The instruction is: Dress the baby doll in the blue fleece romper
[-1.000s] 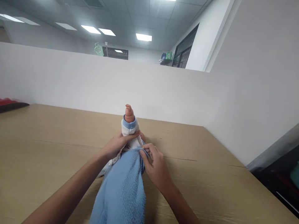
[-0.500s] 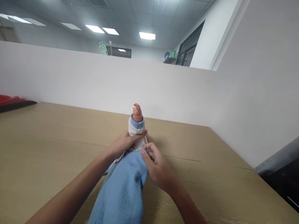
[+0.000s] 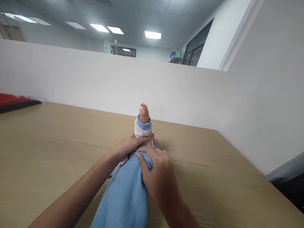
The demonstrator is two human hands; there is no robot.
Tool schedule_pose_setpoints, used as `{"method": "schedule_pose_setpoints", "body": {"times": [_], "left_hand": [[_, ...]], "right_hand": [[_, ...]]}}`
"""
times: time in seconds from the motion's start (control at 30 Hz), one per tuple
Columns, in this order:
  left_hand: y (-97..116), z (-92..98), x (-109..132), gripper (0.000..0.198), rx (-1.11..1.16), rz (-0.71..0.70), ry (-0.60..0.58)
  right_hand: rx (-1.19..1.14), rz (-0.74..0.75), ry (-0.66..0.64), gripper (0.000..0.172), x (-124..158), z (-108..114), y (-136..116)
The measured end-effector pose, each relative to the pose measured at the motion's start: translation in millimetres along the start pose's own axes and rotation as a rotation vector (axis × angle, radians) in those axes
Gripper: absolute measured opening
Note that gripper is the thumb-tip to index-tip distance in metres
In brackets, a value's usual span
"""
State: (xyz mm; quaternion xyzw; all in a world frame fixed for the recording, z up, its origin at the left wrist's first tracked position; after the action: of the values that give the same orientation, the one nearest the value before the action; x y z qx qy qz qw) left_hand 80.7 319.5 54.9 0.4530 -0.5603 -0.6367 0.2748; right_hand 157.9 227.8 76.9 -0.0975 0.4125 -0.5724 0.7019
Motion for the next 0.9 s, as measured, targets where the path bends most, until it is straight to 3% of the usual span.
{"method": "schedule_pose_setpoints", "body": {"times": [0.1, 0.17, 0.3, 0.4, 0.53, 0.63, 0.73, 0.83, 0.9], "left_hand": [[2, 2.7, -1, 0.031, 0.001, -0.024, 0.018], [5, 5.7, -1, 0.031, 0.006, -0.046, 0.047], [2, 4.9, -2, 0.031, 0.063, -0.020, 0.042], [-1, 8.9, -5, 0.035, 0.100, -0.015, 0.079], [-4, 13.5, -6, 0.043, 0.170, 0.002, 0.118], [-8, 10.4, -3, 0.039, 0.248, 0.060, 0.087], [-6, 7.3, -2, 0.037, 0.307, 0.059, 0.035], [-5, 8.2, -3, 0.036, 0.350, 0.029, 0.000], [-5, 9.3, -4, 0.035, 0.403, -0.003, -0.017]], "right_hand": [[0.104, 0.075, 0.145, 0.012, 1, 8, -8], [0.078, 0.022, 0.172, 0.007, -4, 8, 1], [-0.082, -0.176, 0.145, 0.028, -10, 1, 39], [-0.333, -0.305, 0.131, 0.035, 2, -7, 72], [-0.676, -0.486, -0.032, 0.043, 23, -41, 104], [-0.728, -0.470, -0.119, 0.040, 26, -53, 103], [-0.757, -0.476, -0.056, 0.033, 19, -48, 106], [-0.911, -0.637, -0.022, 0.028, 13, -57, 124], [-0.972, -0.746, -0.113, 0.025, 10, -77, 133]]}}
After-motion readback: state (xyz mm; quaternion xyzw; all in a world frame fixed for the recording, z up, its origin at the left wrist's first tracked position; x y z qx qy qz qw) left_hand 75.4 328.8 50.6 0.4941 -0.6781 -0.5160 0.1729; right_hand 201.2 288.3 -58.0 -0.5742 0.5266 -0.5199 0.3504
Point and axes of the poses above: each hand's wrist, its own x-axis away from the middle knuckle, its own z-axis out of the back of the hand, y = z × x, the point moved 10 cm from there along -x, towards the middle knuckle, and after that the axes turned 8 degrees about -z, right-handed, at the moved point
